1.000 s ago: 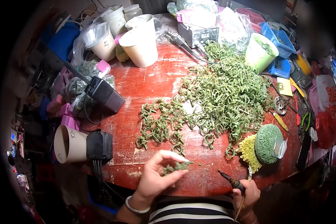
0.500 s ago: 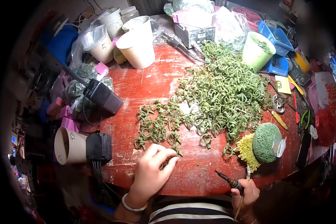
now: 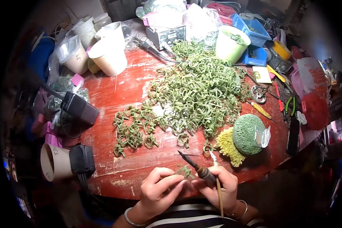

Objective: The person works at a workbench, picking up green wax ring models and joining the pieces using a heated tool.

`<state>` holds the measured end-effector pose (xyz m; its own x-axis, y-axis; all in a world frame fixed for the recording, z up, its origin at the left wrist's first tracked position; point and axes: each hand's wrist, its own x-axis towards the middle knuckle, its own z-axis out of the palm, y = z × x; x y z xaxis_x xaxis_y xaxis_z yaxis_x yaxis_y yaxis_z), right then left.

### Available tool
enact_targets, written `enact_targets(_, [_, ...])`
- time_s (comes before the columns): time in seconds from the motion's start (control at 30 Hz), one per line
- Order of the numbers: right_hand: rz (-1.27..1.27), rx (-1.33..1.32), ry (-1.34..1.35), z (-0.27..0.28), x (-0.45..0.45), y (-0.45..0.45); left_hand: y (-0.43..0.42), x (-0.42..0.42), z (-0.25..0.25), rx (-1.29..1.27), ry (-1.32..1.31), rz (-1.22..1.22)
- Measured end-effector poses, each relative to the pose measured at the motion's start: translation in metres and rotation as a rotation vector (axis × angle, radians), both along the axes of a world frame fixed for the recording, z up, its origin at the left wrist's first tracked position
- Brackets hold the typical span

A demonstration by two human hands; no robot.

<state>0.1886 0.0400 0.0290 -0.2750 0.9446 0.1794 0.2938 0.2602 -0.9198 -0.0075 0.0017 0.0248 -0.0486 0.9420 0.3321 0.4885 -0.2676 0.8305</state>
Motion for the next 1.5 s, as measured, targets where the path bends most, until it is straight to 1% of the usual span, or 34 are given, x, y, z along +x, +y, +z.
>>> enact_targets(0.07, [0.007, -0.036, 0.024, 0.000, -0.001, 0.001, -0.001, 0.000, -0.002, 0.022, 0.035, -0.027])
enact_targets(0.23, [-0.045, -0.018, -0.015, -0.001, -0.001, 0.000, -0.002, 0.000, -0.009, 0.057, -0.042, -0.061])
enact_targets(0.3, [-0.049, -0.032, -0.006, 0.000, -0.001, 0.000, -0.003, 0.000, -0.009, -0.003, -0.169, -0.016])
enact_targets(0.33, [-0.057, -0.044, 0.001, -0.002, 0.000, -0.001, -0.005, -0.002, -0.010, -0.085, -0.216, -0.014])
enact_targets(0.37, [-0.062, -0.057, 0.008, -0.003, 0.000, -0.001, -0.005, -0.002, -0.008, -0.085, -0.216, -0.009])
enact_targets(0.43, [-0.044, -0.057, 0.002, -0.003, 0.001, 0.001, 0.000, -0.004, -0.001, -0.217, -0.312, -0.044])
enact_targets(0.47, [-0.037, -0.056, 0.020, -0.004, 0.001, 0.002, 0.003, -0.007, 0.002, -0.209, -0.270, -0.091])
enact_targets(0.5, [-0.032, -0.055, 0.038, -0.004, 0.000, 0.002, 0.002, -0.008, 0.001, -0.209, -0.271, -0.086])
enact_targets(0.57, [-0.027, -0.063, 0.046, -0.004, 0.001, 0.003, 0.001, -0.009, -0.002, -0.282, -0.352, -0.150])
enact_targets(0.63, [-0.021, -0.108, 0.056, -0.007, 0.002, 0.002, 0.001, -0.008, -0.004, -0.299, -0.417, -0.155])
enact_targets(0.7, [0.033, -0.137, -0.007, -0.003, 0.006, 0.002, 0.001, -0.008, -0.005, -0.288, -0.413, -0.155])
enact_targets(1.03, [0.031, -0.075, -0.027, -0.004, 0.002, 0.002, 0.000, -0.011, -0.007, -0.288, -0.415, -0.184])
enact_targets(1.1, [0.027, -0.049, -0.036, -0.005, 0.003, 0.002, 0.000, -0.011, -0.007, -0.321, -0.421, -0.174])
enact_targets(1.17, [0.020, -0.020, -0.034, -0.006, 0.003, 0.002, 0.000, -0.011, -0.009, -0.297, -0.406, -0.162])
enact_targets(1.23, [0.009, -0.025, -0.050, -0.003, 0.004, 0.000, -0.001, -0.012, -0.008, -0.337, -0.452, -0.124])
enact_targets(1.3, [-0.002, -0.041, -0.031, -0.002, 0.007, -0.002, -0.002, -0.014, -0.007, -0.327, -0.442, -0.115])
enact_targets(1.37, [0.012, -0.059, -0.041, -0.002, 0.013, -0.004, -0.004, -0.014, 0.004, -0.554, -0.692, -0.055])
enact_targets(1.47, [-0.032, 0.027, -0.073, -0.003, 0.021, -0.006, -0.005, -0.016, 0.001, -0.584, -0.753, -0.039])
enact_targets(1.5, [-0.011, 0.047, -0.111, -0.004, 0.029, -0.008, -0.005, -0.017, 0.002, -0.595, -0.777, -0.038])
